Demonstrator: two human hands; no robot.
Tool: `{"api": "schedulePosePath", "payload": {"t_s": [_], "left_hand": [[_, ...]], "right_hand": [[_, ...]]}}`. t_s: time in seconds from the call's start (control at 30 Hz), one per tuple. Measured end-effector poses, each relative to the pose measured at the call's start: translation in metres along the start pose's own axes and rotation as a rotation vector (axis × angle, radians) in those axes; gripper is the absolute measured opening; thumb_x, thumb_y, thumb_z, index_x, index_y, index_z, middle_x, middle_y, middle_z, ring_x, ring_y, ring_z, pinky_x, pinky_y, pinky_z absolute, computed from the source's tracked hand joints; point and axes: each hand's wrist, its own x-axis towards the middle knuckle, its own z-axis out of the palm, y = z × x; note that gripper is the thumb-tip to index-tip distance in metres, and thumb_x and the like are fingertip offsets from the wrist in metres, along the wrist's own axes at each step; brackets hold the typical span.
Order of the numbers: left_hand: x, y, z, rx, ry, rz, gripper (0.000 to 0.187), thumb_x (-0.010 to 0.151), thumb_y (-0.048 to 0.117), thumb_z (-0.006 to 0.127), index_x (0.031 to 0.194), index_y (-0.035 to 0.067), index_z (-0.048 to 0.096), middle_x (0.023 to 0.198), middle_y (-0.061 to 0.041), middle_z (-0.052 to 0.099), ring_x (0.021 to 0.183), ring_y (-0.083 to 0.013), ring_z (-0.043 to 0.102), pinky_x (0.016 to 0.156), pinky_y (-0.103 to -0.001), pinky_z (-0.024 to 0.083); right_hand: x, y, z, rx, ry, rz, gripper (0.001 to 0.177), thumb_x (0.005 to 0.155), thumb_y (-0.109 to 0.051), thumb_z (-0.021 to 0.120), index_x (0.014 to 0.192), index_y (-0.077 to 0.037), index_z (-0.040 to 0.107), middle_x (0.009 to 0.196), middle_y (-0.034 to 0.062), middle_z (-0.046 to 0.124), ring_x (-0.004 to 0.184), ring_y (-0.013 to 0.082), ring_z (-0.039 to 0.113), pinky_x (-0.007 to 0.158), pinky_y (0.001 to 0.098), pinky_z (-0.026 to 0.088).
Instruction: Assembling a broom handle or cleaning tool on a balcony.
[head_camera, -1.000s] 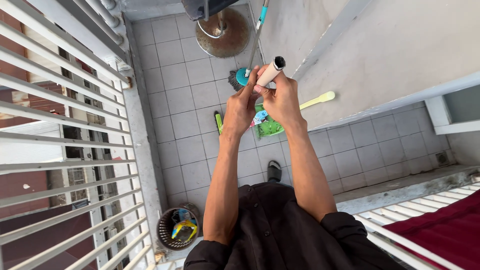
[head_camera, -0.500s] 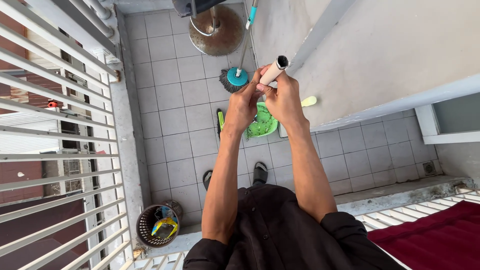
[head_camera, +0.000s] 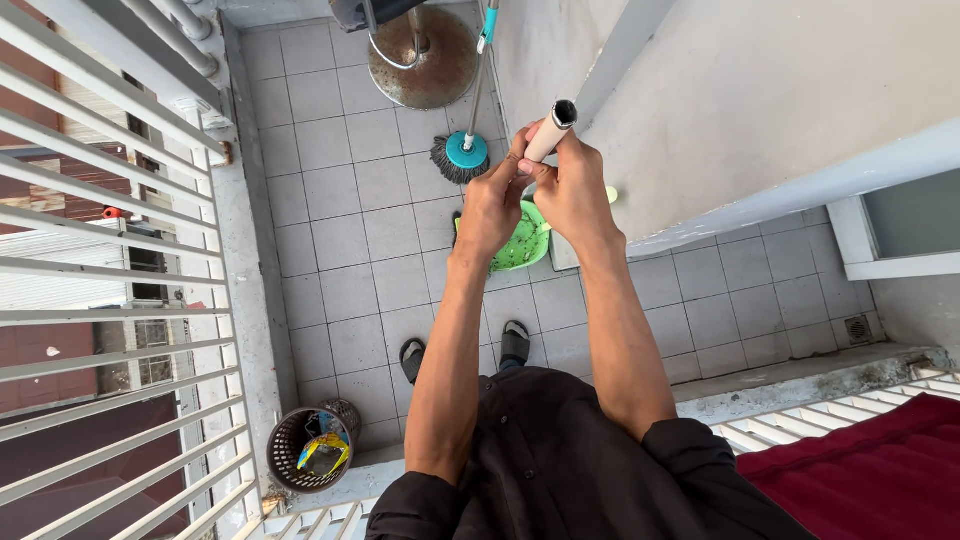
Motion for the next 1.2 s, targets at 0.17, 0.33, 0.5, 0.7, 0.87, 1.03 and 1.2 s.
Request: {"api": "schedulePosePath", "payload": {"t_s": [0.17,0.33,0.5,0.7,0.87,1.03,1.2], "left_hand": [[-0.004,-0.006,0.001,0.026,-0.007,-0.007,0.064,0.09,-0.013,0.067,0.148,0.01,0.053,0.099,-0.017,0.075,0.09,-0.0296,0.077,0.075,-0.038,0.061],[-0.006,0.007,-0.019,-0.011,-0.026,-0.006,0.067,0.09,-0.013,0.066,0.15,0.011,0.05,0.1,-0.017,0.075,0.09,-0.0295,0.077,0.075,-0.039,0.061],[-0.006,0.015,-0.044,0.008,-0.035,0.0,0.067,0.09,-0.012,0.067,0.15,0.014,0.051,0.105,-0.018,0.075,0.091,-0.0314,0.076,0.074,-0.04,0.059],[-0.013,0.005,-0.076,0.031,-0.055,0.017,0.074,0.087,-0.014,0.066,0.152,0.016,0.05,0.109,-0.019,0.074,0.092,-0.0345,0.076,0.074,-0.041,0.06],[-0.018,0.002,-0.102,0.043,-0.069,-0.028,0.074,0.088,-0.014,0.067,0.152,0.016,0.048,0.106,-0.019,0.075,0.088,-0.0336,0.076,0.074,-0.039,0.062],[-0.024,-0.011,-0.123,0.039,-0.063,-0.021,0.072,0.088,-0.015,0.066,0.151,0.015,0.05,0.11,-0.02,0.075,0.09,-0.0333,0.077,0.077,-0.038,0.064],[-0.025,-0.018,-0.136,0.046,-0.082,-0.02,0.073,0.086,-0.015,0.067,0.15,0.015,0.052,0.108,-0.022,0.075,0.094,-0.034,0.077,0.079,-0.038,0.064]], "right_hand": [[-0.005,0.005,0.002,-0.028,0.036,-0.129,0.031,0.091,0.013,0.071,0.116,0.001,0.057,0.103,0.0147,0.073,0.097,0.0301,0.075,0.079,0.0394,0.061],[-0.008,-0.007,0.01,0.018,0.046,-0.081,0.031,0.09,0.012,0.072,0.115,0.0,0.058,0.102,0.0138,0.074,0.096,0.0277,0.076,0.069,0.0354,0.064],[-0.007,-0.021,0.023,0.035,0.05,-0.095,0.029,0.092,0.008,0.074,0.116,0.0,0.06,0.102,0.012,0.074,0.098,0.0256,0.076,0.067,0.033,0.065],[-0.008,-0.034,0.05,0.1,0.051,-0.125,0.028,0.093,0.009,0.073,0.117,0.0,0.06,0.103,0.0115,0.075,0.1,0.0232,0.077,0.071,0.0322,0.067],[-0.01,-0.045,0.073,0.125,0.042,-0.096,0.029,0.092,0.007,0.075,0.116,0.0,0.061,0.102,0.0111,0.075,0.099,0.0222,0.076,0.07,0.0316,0.067],[-0.011,-0.044,0.096,0.156,0.048,-0.094,0.029,0.091,0.006,0.076,0.115,-0.001,0.061,0.102,0.01,0.075,0.099,0.0216,0.077,0.076,0.0322,0.066],[-0.013,-0.036,0.113,0.178,0.07,-0.076,0.028,0.092,0.006,0.077,0.114,-0.001,0.061,0.105,0.0087,0.075,0.099,0.0205,0.077,0.081,0.0329,0.064]]}}
